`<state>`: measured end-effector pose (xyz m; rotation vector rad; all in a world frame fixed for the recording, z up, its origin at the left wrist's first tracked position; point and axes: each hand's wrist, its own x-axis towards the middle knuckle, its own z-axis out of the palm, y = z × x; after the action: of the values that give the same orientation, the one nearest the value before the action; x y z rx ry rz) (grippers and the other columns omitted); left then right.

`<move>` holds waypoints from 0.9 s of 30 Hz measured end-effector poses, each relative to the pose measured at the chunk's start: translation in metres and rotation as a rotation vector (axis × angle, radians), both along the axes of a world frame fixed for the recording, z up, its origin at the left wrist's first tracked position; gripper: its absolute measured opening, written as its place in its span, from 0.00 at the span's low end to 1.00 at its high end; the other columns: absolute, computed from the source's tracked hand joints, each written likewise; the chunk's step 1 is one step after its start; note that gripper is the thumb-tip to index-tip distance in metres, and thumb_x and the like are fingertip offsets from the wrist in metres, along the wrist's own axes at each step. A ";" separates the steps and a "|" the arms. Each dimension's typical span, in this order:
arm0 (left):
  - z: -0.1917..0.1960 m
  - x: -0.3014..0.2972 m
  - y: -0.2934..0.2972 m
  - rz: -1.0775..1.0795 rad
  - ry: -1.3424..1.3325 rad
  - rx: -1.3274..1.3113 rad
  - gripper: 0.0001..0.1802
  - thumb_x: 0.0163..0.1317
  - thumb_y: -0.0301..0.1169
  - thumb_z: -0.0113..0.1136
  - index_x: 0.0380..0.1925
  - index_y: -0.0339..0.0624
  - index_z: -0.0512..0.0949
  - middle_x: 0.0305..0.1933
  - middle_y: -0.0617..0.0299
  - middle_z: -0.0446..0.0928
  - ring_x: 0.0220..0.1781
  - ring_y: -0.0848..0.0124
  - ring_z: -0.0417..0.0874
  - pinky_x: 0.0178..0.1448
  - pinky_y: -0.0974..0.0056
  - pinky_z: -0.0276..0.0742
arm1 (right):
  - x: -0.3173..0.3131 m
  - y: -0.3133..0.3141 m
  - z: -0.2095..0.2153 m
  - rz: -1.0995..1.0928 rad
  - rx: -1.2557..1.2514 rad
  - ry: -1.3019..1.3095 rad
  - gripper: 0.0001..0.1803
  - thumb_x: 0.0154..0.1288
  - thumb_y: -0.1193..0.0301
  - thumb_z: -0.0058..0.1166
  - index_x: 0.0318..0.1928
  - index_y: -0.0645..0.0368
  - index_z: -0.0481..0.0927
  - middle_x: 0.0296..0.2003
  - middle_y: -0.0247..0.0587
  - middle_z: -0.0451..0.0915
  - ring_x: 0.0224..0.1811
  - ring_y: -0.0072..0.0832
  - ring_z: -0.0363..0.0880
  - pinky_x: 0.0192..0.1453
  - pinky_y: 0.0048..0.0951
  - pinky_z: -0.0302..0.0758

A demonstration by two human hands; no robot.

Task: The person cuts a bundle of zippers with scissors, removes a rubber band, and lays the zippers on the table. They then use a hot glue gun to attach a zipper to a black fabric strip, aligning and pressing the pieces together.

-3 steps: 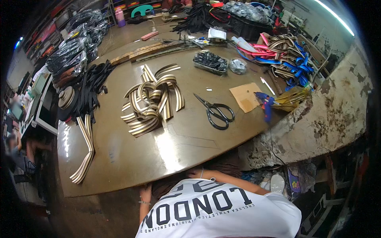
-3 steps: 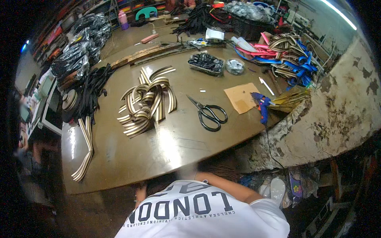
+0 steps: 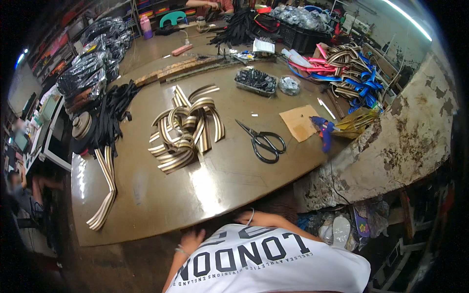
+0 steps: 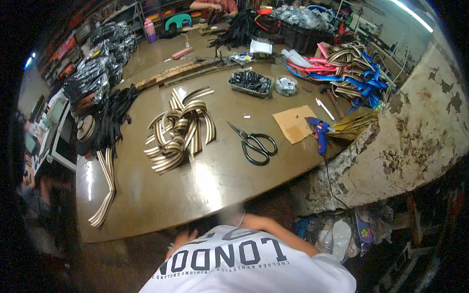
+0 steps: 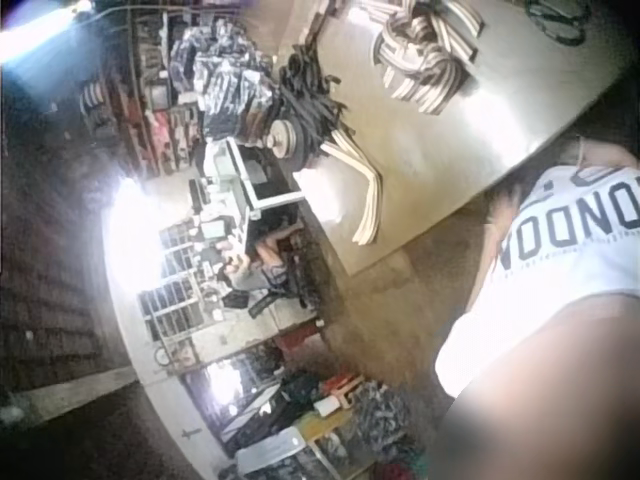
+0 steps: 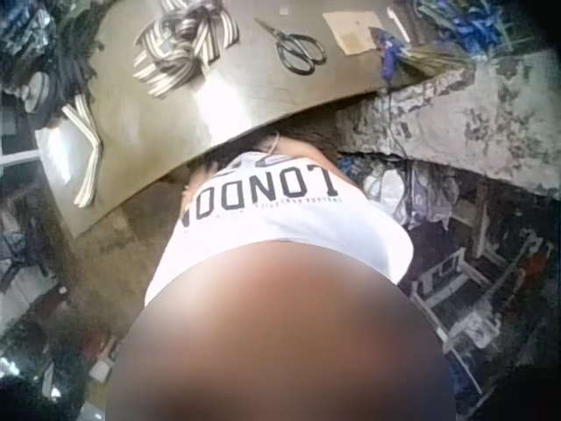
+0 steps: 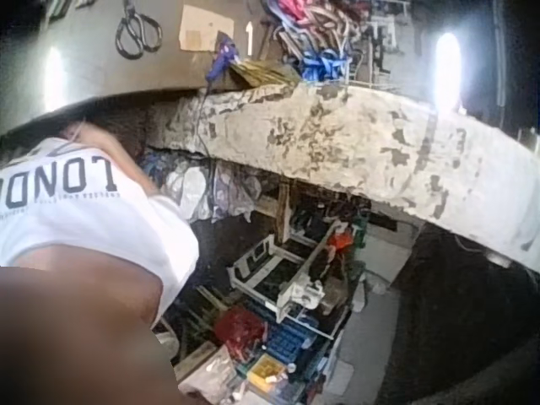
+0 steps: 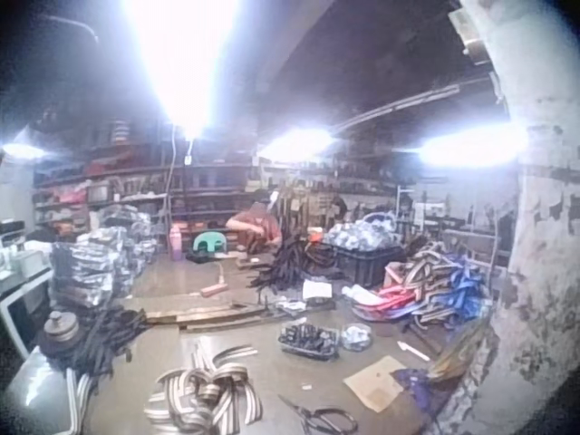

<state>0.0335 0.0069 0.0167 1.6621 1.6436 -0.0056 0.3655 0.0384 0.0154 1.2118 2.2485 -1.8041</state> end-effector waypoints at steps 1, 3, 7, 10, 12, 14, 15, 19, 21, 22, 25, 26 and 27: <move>0.000 0.012 0.010 -0.287 0.144 0.040 0.36 0.70 0.54 0.35 0.66 0.38 0.62 0.67 0.37 0.64 0.69 0.44 0.64 0.70 0.50 0.62 | 0.029 -0.008 0.013 0.058 -0.050 -0.019 0.21 0.75 0.65 0.46 0.61 0.63 0.72 0.55 0.50 0.78 0.57 0.36 0.77 0.61 0.34 0.71; -0.014 0.046 0.021 -0.414 -0.138 0.017 0.32 0.73 0.49 0.31 0.68 0.40 0.61 0.70 0.39 0.60 0.72 0.46 0.60 0.73 0.52 0.57 | 0.108 -0.031 0.042 -0.189 -0.235 0.162 0.19 0.71 0.66 0.48 0.57 0.61 0.77 0.49 0.46 0.82 0.45 0.31 0.82 0.51 0.31 0.78; -0.084 0.169 0.066 -0.765 -0.660 0.100 0.33 0.72 0.50 0.39 0.68 0.41 0.62 0.71 0.43 0.61 0.72 0.51 0.62 0.75 0.59 0.56 | 0.176 -0.033 -0.006 -0.976 0.398 -0.777 0.22 0.64 0.61 0.51 0.49 0.68 0.79 0.40 0.62 0.81 0.43 0.58 0.80 0.51 0.49 0.76; -0.098 0.193 0.066 -0.646 -0.620 -0.131 0.31 0.72 0.49 0.41 0.67 0.41 0.63 0.70 0.44 0.62 0.71 0.52 0.64 0.73 0.60 0.57 | 0.164 -0.017 -0.079 -1.321 0.601 -0.472 0.17 0.61 0.67 0.54 0.45 0.69 0.79 0.39 0.63 0.81 0.44 0.55 0.80 0.49 0.44 0.74; -0.097 0.190 0.065 -0.604 -0.614 -0.180 0.31 0.71 0.49 0.41 0.67 0.41 0.64 0.70 0.45 0.63 0.70 0.53 0.65 0.73 0.61 0.58 | 0.157 -0.018 -0.094 -1.463 0.588 -0.375 0.13 0.63 0.69 0.54 0.41 0.69 0.79 0.35 0.61 0.80 0.40 0.52 0.79 0.44 0.39 0.73; -0.098 0.179 0.061 -0.563 -0.614 -0.214 0.30 0.71 0.48 0.42 0.66 0.41 0.65 0.69 0.45 0.64 0.69 0.54 0.66 0.72 0.61 0.59 | 0.160 -0.029 -0.084 -1.317 0.609 -0.240 0.13 0.66 0.68 0.53 0.38 0.69 0.78 0.31 0.55 0.79 0.36 0.47 0.78 0.43 0.37 0.73; -0.099 0.173 0.061 -0.543 -0.613 -0.228 0.30 0.71 0.48 0.43 0.66 0.41 0.65 0.69 0.46 0.65 0.69 0.54 0.66 0.72 0.61 0.60 | 0.159 -0.040 -0.074 -1.267 0.569 -0.197 0.13 0.68 0.67 0.52 0.36 0.69 0.78 0.29 0.53 0.78 0.34 0.44 0.77 0.42 0.36 0.73; -0.102 0.159 0.060 -0.486 -0.612 -0.269 0.28 0.71 0.46 0.45 0.65 0.42 0.67 0.67 0.47 0.67 0.67 0.56 0.69 0.70 0.63 0.62 | 0.161 -0.105 -0.018 -0.708 0.148 -0.016 0.15 0.71 0.63 0.52 0.35 0.64 0.78 0.28 0.31 0.75 0.33 0.22 0.72 0.41 0.28 0.71; -0.105 0.160 0.060 -0.470 -0.625 -0.275 0.28 0.71 0.46 0.45 0.64 0.42 0.68 0.67 0.47 0.68 0.67 0.57 0.70 0.70 0.63 0.63 | 0.170 -0.121 -0.002 -0.730 -0.062 0.009 0.16 0.71 0.61 0.53 0.37 0.64 0.79 0.31 0.30 0.77 0.35 0.20 0.72 0.41 0.26 0.71; -0.107 0.160 0.060 -0.465 -0.634 -0.279 0.27 0.71 0.45 0.46 0.64 0.42 0.68 0.66 0.47 0.69 0.66 0.57 0.70 0.69 0.64 0.63 | 0.176 -0.122 -0.002 -0.733 -0.162 0.017 0.17 0.71 0.60 0.53 0.38 0.64 0.79 0.33 0.29 0.77 0.35 0.19 0.71 0.40 0.25 0.70; -0.110 0.158 0.059 -0.437 -0.647 -0.289 0.26 0.70 0.44 0.47 0.63 0.42 0.70 0.65 0.48 0.70 0.65 0.59 0.72 0.68 0.65 0.65 | 0.189 -0.075 -0.043 -1.237 -0.019 0.016 0.18 0.67 0.64 0.55 0.48 0.68 0.77 0.41 0.37 0.80 0.42 0.25 0.76 0.47 0.28 0.73; -0.112 0.157 0.060 -0.421 -0.656 -0.293 0.26 0.70 0.44 0.48 0.63 0.42 0.70 0.65 0.49 0.71 0.65 0.59 0.72 0.68 0.65 0.65 | 0.184 -0.061 -0.067 -1.258 0.115 -0.106 0.19 0.66 0.66 0.54 0.50 0.69 0.76 0.43 0.43 0.81 0.45 0.31 0.77 0.50 0.32 0.73; -0.112 0.156 0.060 -0.409 -0.660 -0.298 0.26 0.70 0.44 0.48 0.63 0.42 0.71 0.65 0.49 0.71 0.64 0.59 0.73 0.67 0.65 0.66 | 0.182 -0.044 -0.088 -1.266 0.307 -0.135 0.20 0.65 0.68 0.53 0.51 0.70 0.75 0.45 0.49 0.81 0.47 0.38 0.78 0.53 0.36 0.72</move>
<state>0.1891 0.0666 -0.0958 1.5188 0.7609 0.0819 0.5479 -0.0059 -0.0726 3.1438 1.7365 -1.3707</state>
